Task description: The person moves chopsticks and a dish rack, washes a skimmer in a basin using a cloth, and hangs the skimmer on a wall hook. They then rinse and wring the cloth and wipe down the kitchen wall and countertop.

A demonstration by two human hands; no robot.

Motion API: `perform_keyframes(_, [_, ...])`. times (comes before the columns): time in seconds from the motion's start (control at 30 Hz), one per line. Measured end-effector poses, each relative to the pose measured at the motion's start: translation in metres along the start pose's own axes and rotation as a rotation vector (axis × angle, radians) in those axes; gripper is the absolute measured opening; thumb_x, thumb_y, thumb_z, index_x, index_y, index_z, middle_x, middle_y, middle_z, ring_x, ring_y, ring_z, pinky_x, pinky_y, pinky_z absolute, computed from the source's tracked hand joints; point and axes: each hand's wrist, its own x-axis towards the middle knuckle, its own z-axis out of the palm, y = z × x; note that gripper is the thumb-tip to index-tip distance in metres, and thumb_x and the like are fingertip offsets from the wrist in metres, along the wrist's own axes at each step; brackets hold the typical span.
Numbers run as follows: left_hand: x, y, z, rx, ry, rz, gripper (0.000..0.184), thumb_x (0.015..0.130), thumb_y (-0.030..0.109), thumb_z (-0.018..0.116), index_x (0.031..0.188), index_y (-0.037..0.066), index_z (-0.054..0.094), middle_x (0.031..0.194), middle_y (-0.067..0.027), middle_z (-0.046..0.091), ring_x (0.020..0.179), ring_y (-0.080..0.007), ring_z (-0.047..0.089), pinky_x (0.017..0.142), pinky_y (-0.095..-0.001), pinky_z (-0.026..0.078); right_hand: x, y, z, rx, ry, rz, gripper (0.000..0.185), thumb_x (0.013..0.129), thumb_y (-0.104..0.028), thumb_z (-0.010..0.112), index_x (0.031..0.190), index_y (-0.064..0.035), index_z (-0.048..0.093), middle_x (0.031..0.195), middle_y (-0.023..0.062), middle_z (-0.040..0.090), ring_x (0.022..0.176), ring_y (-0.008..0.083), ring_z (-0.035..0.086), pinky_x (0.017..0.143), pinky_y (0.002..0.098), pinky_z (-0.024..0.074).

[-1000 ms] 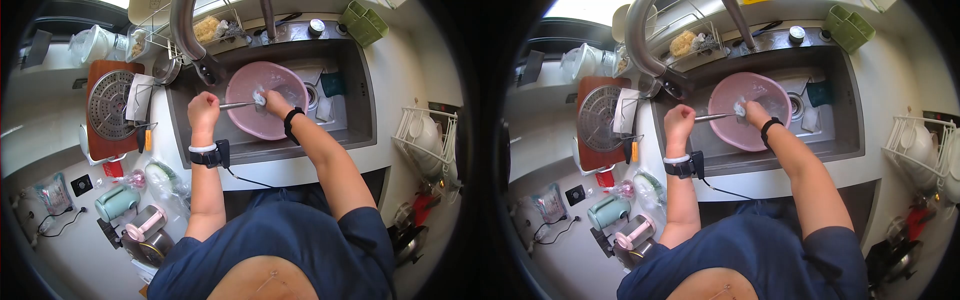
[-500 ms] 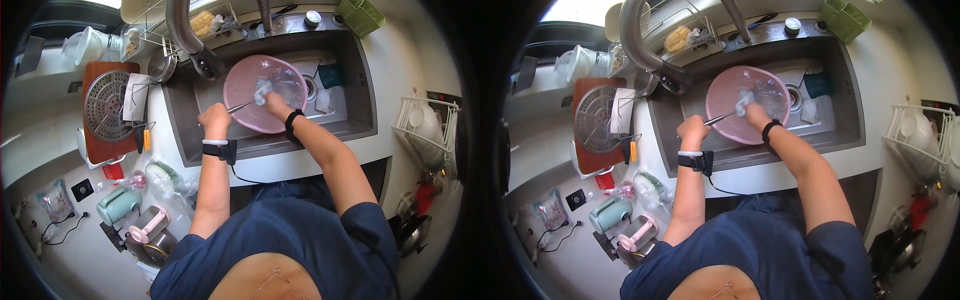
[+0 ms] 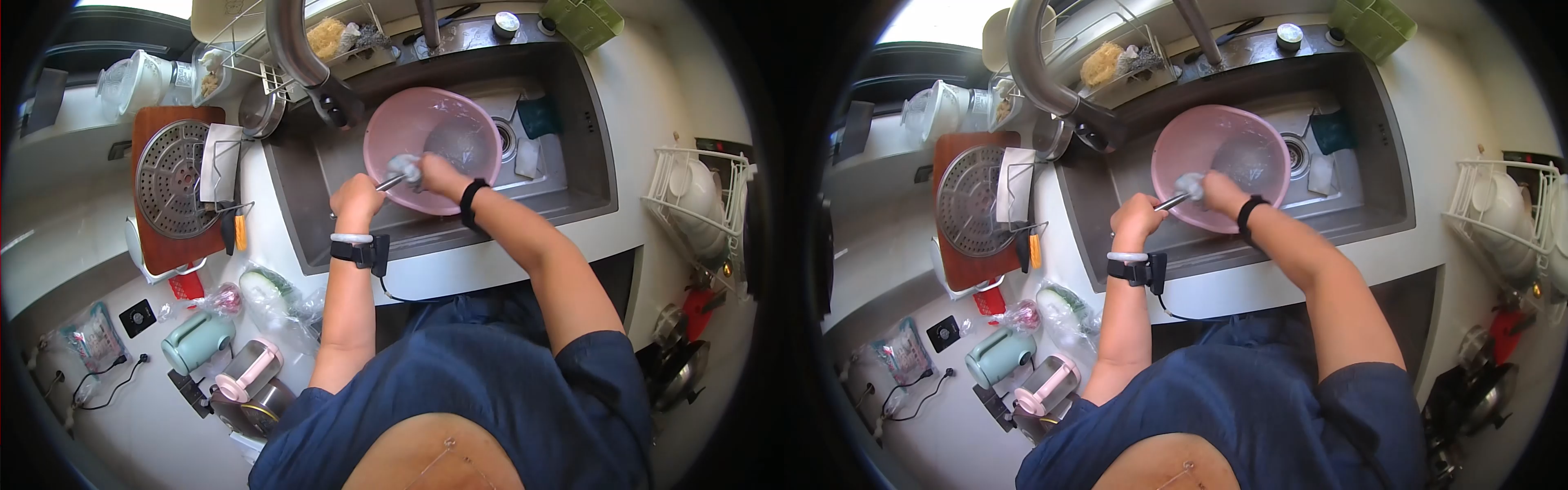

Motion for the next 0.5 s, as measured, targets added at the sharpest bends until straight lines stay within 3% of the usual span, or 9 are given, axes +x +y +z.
perform_keyframes(0.03, [-0.003, 0.002, -0.003, 0.000, 0.005, -0.001, 0.025, 0.075, 0.031, 0.067, 0.098, 0.023, 0.069, 0.087, -0.0030, 0.068, 0.086, -0.0224, 0.064, 0.074, -0.0335, 0.047, 0.001, 0.008, -0.009, -0.074, 0.035, 0.000, 0.022, 0.060, -0.013, 0.074, 0.077, -0.0023, 0.068, 0.078, 0.0200, 0.064, 0.072, 0.0321, 0.064, 0.067, 0.0379, 0.0500])
perform_keyframes(0.1, [-0.010, 0.003, -0.006, 0.005, 0.005, 0.004, 0.025, 0.075, 0.030, 0.067, 0.099, 0.024, 0.068, 0.088, -0.0027, 0.068, 0.086, -0.0221, 0.064, 0.072, -0.0335, 0.047, 0.009, 0.025, -0.018, -0.113, 0.028, 0.120, 0.019, 0.064, -0.011, 0.070, 0.080, -0.0018, 0.068, 0.081, 0.0216, 0.064, 0.076, 0.0342, 0.064, 0.069, 0.0387, 0.0502])
perform_keyframes(0.17, [-0.018, 0.000, -0.009, -0.007, 0.040, 0.020, 0.024, 0.076, 0.030, 0.066, 0.099, 0.024, 0.069, 0.088, -0.0033, 0.068, 0.086, -0.0223, 0.064, 0.072, -0.0338, 0.047, 0.021, 0.051, -0.021, -0.062, 0.271, 0.221, 0.015, 0.068, -0.010, 0.064, 0.080, -0.0019, 0.068, 0.083, 0.0219, 0.064, 0.081, 0.0370, 0.063, 0.072, 0.0407, 0.0501])
perform_keyframes(0.2, [-0.022, -0.002, -0.011, -0.018, 0.078, 0.034, 0.023, 0.076, 0.029, 0.066, 0.098, 0.024, 0.069, 0.087, -0.0039, 0.068, 0.086, -0.0224, 0.064, 0.072, -0.0342, 0.047, 0.017, 0.048, -0.030, -0.070, 0.274, 0.218, 0.015, 0.068, -0.010, 0.064, 0.080, -0.0019, 0.068, 0.083, 0.0219, 0.064, 0.081, 0.0370, 0.063, 0.072, 0.0407, 0.0501])
perform_keyframes(0.27, [-0.033, -0.006, -0.018, -0.021, 0.132, 0.025, 0.022, 0.077, 0.029, 0.065, 0.098, 0.024, 0.069, 0.087, -0.0048, 0.068, 0.085, -0.0231, 0.063, 0.072, -0.0346, 0.048, 0.008, 0.032, -0.049, -0.032, 0.418, 0.439, 0.016, 0.071, -0.007, 0.059, 0.083, -0.0014, 0.067, 0.085, 0.0231, 0.063, 0.085, 0.0398, 0.061, 0.075, 0.0420, 0.0491])
perform_keyframes(0.37, [-0.047, -0.024, -0.021, -0.012, 0.254, 0.002, 0.022, 0.076, 0.028, 0.065, 0.098, 0.023, 0.069, 0.088, -0.0063, 0.067, 0.086, -0.0248, 0.063, 0.072, -0.0354, 0.048, 0.013, 0.037, -0.048, -0.016, 0.588, 0.355, 0.020, 0.072, -0.006, 0.058, 0.089, -0.0010, 0.066, 0.088, 0.0230, 0.063, 0.086, 0.0405, 0.060, 0.077, 0.0425, 0.0480])
perform_keyframes(0.43, [-0.055, -0.036, -0.021, -0.005, 0.326, -0.005, 0.023, 0.076, 0.028, 0.065, 0.098, 0.022, 0.069, 0.088, -0.0068, 0.067, 0.086, -0.0257, 0.063, 0.072, -0.0357, 0.048, 0.007, 0.021, -0.055, -0.003, 0.563, 0.385, 0.025, 0.074, -0.006, 0.055, 0.098, -0.0031, 0.064, 0.092, 0.0227, 0.063, 0.088, 0.0387, 0.060, 0.078, 0.0418, 0.0476])
perform_keyframes(0.5, [-0.062, -0.048, -0.018, -0.067, 0.348, -0.024, 0.025, 0.075, 0.028, 0.066, 0.099, 0.021, 0.068, 0.090, -0.0078, 0.067, 0.087, -0.0270, 0.063, 0.073, -0.0357, 0.048, 0.007, 0.019, -0.051, 0.184, 0.551, 0.197, 0.030, 0.076, -0.006, 0.054, 0.104, -0.0073, 0.064, 0.097, 0.0218, 0.062, 0.090, 0.0368, 0.060, 0.079, 0.0415, 0.0481])
